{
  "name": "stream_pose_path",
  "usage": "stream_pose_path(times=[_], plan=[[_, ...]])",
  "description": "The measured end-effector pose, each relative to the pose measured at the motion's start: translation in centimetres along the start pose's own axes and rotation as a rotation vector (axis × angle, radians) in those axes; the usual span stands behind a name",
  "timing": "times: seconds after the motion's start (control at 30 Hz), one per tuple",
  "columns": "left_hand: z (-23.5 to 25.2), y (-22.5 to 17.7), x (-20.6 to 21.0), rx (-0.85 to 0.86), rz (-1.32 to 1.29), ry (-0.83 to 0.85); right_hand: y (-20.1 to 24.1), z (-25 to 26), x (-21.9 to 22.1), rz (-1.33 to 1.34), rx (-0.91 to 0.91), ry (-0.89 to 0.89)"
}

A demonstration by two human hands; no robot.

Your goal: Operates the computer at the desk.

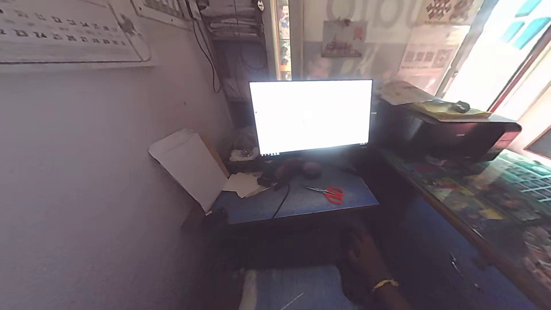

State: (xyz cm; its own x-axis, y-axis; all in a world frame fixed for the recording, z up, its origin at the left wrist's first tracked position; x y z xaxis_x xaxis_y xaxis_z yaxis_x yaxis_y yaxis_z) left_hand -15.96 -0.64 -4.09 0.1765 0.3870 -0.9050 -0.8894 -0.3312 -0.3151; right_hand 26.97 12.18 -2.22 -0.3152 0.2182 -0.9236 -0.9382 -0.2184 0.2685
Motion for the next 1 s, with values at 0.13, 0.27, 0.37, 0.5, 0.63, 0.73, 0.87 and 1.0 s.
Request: stream_pose_path(times=[0.13, 0.27, 0.37, 0.5, 0.63, 0.73, 0.87, 1.0], plan=[[-0.7, 0.4, 0.6, -0.005, -0.084, -0.019, -0.3, -0.3, 0.5, 0.002, -0.025, -0.056], [-0.7, 0.6, 0.9, -0.006, -0.118, -0.024, -0.4, -0.3, 0.6, -0.009, -0.054, -0.107], [-0.5, 0.6, 0.7, -0.023, -0.12, -0.018, -0.3, -0.3, 0.5, 0.004, -0.037, -0.093], [-0.3, 0.3, 0.1, -0.037, -0.12, -0.012, -0.5, -0.4, 0.7, -0.014, -0.005, -0.079], [-0.4, 0.4, 0.2, -0.019, -0.139, -0.044, -0.4, -0.2, 0.7, -0.018, -0.003, -0.083], [-0.5, 0.7, 0.7, -0.012, -0.138, -0.056, -0.4, -0.4, 0.7, -0.019, 0.012, -0.058], [-0.6, 0.8, 0.9, 0.001, -0.148, -0.077, -0.5, -0.3, 0.7, -0.013, 0.018, -0.046], [-0.5, 1.0, 1.2, 0.007, -0.141, -0.096, -0.4, -0.3, 0.7, -0.025, 0.015, -0.056]])
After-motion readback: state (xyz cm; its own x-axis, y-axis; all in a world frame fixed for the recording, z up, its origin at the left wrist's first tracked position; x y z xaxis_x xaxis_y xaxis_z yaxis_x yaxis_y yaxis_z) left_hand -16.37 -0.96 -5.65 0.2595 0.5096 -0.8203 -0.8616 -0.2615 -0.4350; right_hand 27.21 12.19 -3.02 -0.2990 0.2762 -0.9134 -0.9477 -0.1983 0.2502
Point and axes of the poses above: each hand's wrist, its own z-axis towards the middle knuckle, its own x-axis out of the palm, y = z × x, the point moved 3 cm from there along z, towards the middle knuckle, and after that the axes turned 4 degrees about -y, right-handed, at the moved point
